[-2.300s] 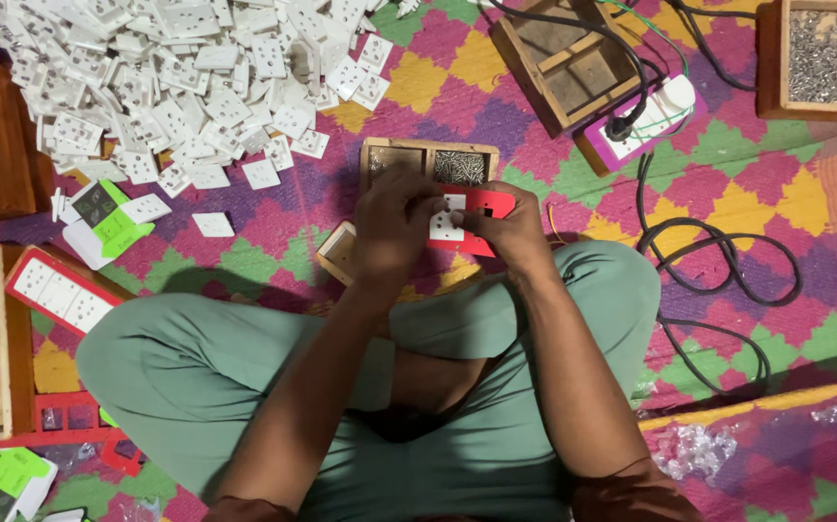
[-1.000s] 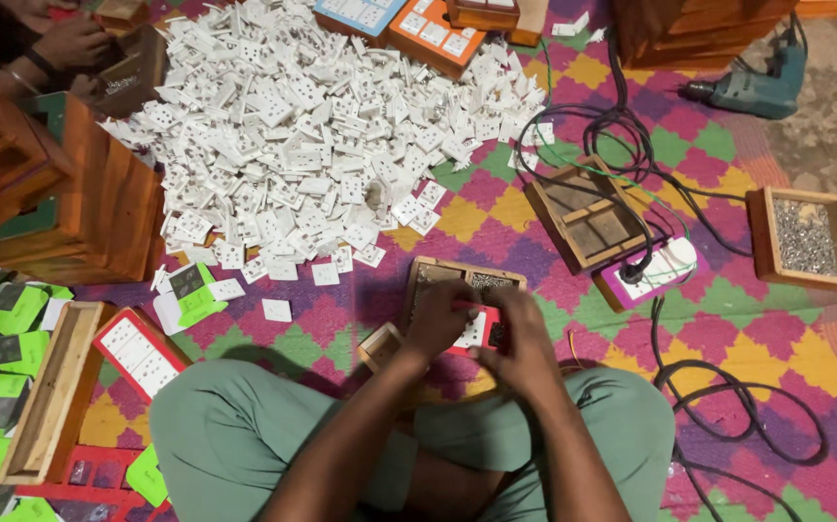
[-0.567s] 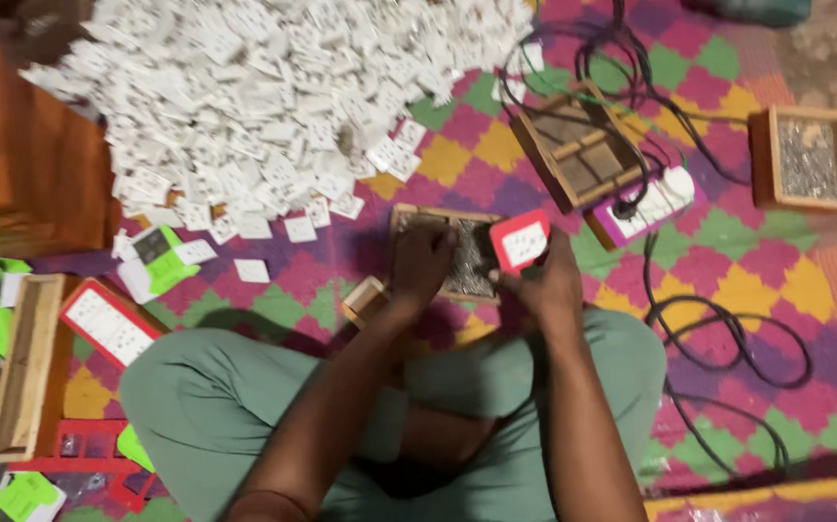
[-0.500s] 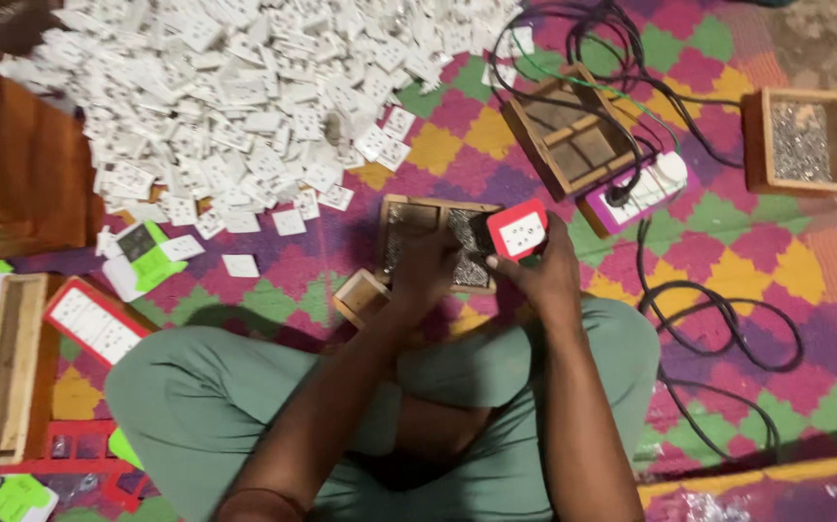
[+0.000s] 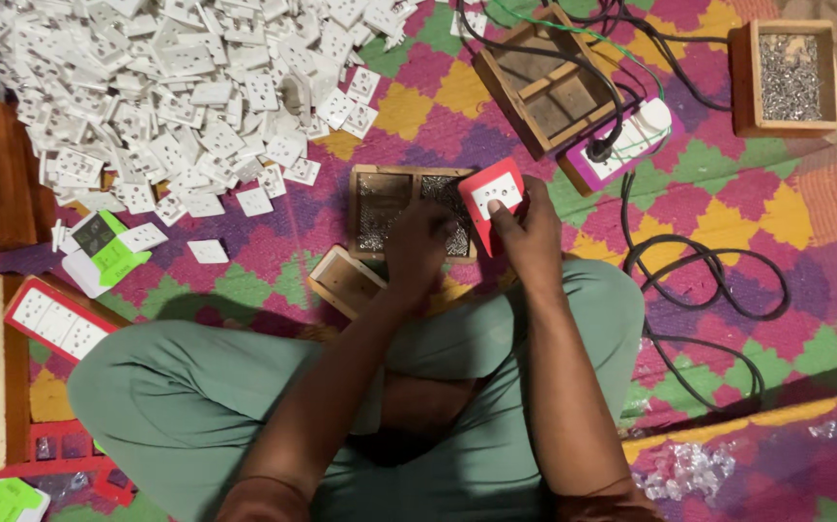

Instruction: The person sits on a patterned mat and assembles small white electrical components into red plastic frames. They pick components from a large pile, insert them into the frames, and add small metal pieces from a wooden box. The person repeats this process for multiple units.

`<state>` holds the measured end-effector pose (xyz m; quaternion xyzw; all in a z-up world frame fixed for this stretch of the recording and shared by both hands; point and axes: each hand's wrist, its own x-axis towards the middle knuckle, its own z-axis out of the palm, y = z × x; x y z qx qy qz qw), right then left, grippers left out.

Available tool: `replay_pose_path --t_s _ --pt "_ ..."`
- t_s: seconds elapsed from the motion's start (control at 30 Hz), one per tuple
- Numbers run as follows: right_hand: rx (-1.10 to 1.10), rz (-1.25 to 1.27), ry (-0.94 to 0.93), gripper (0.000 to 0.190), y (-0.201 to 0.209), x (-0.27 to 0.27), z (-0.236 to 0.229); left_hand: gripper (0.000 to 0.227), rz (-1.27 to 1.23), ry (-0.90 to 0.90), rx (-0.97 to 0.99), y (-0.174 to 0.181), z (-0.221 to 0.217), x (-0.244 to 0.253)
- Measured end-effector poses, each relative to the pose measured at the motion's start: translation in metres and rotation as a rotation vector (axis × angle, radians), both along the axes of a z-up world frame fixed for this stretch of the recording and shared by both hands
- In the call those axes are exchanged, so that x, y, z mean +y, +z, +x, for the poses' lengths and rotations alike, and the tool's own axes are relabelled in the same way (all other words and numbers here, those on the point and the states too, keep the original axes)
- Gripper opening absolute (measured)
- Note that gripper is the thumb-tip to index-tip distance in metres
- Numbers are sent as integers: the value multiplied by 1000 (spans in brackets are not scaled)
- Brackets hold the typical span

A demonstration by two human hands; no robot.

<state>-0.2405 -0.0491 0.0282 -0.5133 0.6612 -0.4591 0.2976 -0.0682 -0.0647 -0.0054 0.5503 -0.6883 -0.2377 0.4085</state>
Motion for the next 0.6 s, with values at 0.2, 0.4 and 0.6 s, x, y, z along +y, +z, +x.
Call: replay_pose_path --t_s 0.2,0.4,0.6 --pt "39 35 2 42 2 0 4 7 583 -60 987 27 -1 5" --pt "126 67 -11 43 6 -1 7 8 481 -80 918 29 -5 9" --pt "209 24 1 44 11 0 10 12 524 -149 859 29 -9 4"
